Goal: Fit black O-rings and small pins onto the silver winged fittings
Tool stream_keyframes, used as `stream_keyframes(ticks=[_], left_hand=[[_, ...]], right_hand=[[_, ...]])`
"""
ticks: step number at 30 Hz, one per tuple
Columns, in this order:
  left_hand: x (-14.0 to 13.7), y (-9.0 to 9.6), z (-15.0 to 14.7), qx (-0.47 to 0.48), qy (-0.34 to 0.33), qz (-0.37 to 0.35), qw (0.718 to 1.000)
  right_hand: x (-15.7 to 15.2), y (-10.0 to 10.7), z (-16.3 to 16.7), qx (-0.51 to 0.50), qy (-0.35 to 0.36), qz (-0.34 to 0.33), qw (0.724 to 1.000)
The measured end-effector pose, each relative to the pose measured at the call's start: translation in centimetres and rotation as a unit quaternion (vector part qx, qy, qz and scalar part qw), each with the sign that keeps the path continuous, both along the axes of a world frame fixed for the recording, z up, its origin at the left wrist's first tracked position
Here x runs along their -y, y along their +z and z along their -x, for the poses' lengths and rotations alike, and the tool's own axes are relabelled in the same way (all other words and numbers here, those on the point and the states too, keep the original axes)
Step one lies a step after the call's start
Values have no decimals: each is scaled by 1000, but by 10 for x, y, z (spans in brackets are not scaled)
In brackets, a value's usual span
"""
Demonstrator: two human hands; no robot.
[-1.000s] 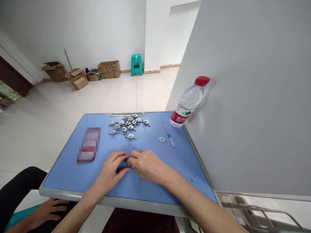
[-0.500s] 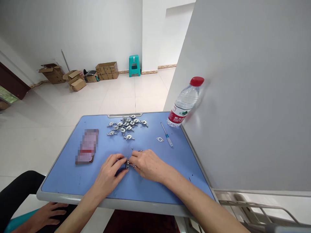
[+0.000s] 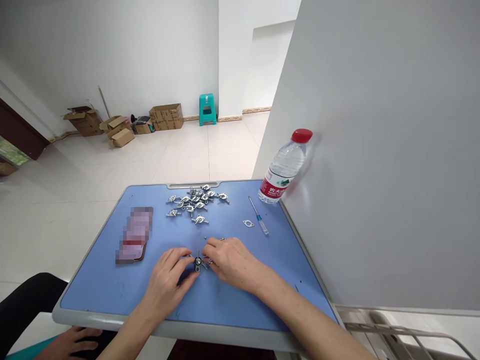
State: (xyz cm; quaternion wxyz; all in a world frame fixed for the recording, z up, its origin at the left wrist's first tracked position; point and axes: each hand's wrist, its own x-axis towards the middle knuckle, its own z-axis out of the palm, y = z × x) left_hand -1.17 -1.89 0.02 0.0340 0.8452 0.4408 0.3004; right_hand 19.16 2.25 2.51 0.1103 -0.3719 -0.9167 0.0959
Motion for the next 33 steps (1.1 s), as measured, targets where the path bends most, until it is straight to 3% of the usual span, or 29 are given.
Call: stream_keyframes(ticks=[10, 14, 17, 22, 33], left_hand=[[-1, 8, 4, 92, 18, -20, 995], [-16, 14, 7, 166, 52, 75, 982], [-33, 19, 6, 210, 58, 117, 969], [-54, 20, 2, 243, 39, 111, 963], [-58, 14, 0, 244, 9, 169, 955]], right_hand=[[-20, -8, -6, -50, -118, -23, 991], [-24, -8, -7, -76, -151, -23, 985], [-26, -6, -9, -98, -162, -17, 982], [-28, -5, -10, -112, -166, -16, 980], [-24, -8, 6, -52, -137, -4, 989]])
